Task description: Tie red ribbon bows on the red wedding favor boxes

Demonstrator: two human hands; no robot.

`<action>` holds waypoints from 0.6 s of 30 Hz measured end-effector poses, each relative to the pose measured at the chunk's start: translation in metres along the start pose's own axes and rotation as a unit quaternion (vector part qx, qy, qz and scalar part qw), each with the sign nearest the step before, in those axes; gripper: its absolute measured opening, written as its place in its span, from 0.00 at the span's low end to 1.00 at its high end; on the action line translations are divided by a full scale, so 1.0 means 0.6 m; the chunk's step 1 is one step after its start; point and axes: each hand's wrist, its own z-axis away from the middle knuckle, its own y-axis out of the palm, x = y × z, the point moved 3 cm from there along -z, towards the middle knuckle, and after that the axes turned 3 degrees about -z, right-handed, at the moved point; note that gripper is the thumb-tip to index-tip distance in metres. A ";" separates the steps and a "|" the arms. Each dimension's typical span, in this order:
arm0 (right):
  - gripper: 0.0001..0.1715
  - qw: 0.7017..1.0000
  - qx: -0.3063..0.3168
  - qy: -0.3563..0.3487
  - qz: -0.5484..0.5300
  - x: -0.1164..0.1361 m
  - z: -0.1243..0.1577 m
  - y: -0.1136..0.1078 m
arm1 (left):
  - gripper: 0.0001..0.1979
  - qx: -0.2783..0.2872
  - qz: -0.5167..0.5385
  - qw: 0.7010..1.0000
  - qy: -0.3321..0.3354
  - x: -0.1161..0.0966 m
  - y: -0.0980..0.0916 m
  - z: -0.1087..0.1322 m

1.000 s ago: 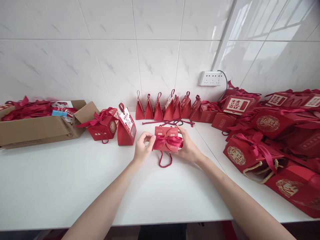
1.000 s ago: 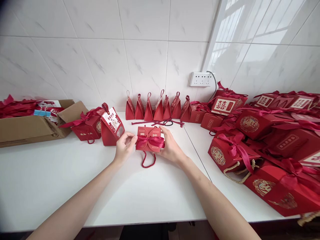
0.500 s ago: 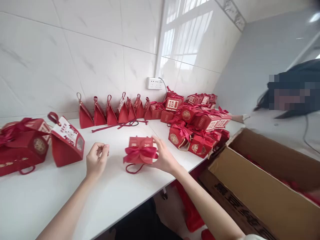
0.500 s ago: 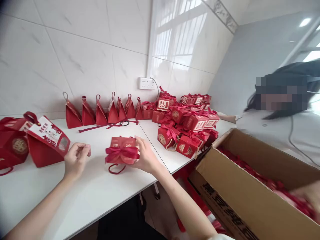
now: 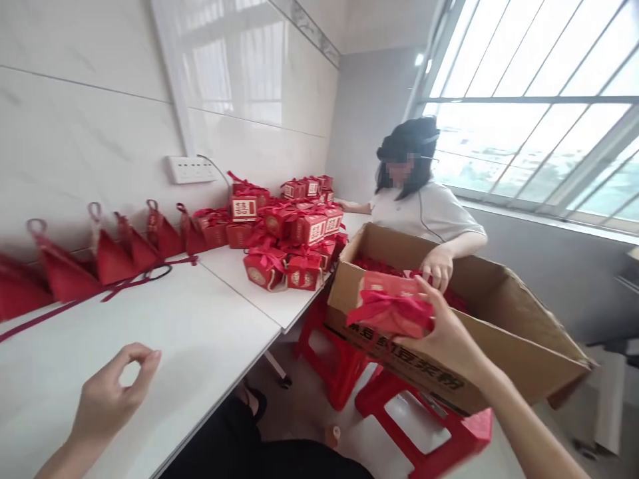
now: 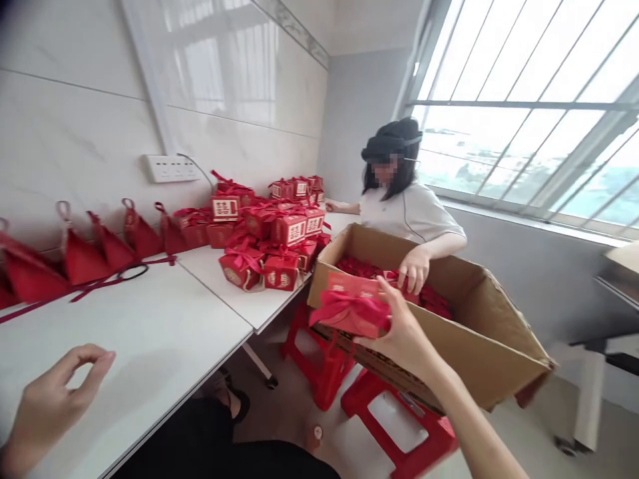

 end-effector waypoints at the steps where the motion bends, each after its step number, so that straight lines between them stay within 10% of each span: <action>1: 0.57 0.998 -0.041 0.038 0.017 -0.026 0.007 -0.031 | 0.09 0.028 0.016 0.998 0.062 -0.031 0.017 -0.009; 5: 0.64 0.965 -0.199 0.144 0.094 -0.116 0.021 -0.129 | 0.08 0.192 0.095 0.940 0.264 -0.193 0.108 -0.057; 11: 0.70 0.913 -0.294 0.261 0.107 -0.249 0.002 -0.189 | 0.07 0.244 0.106 0.895 0.357 -0.425 0.275 -0.112; 18: 0.66 0.878 -0.343 0.299 0.146 -0.342 0.012 -0.202 | 0.27 0.243 0.029 0.908 0.339 -0.536 0.438 -0.126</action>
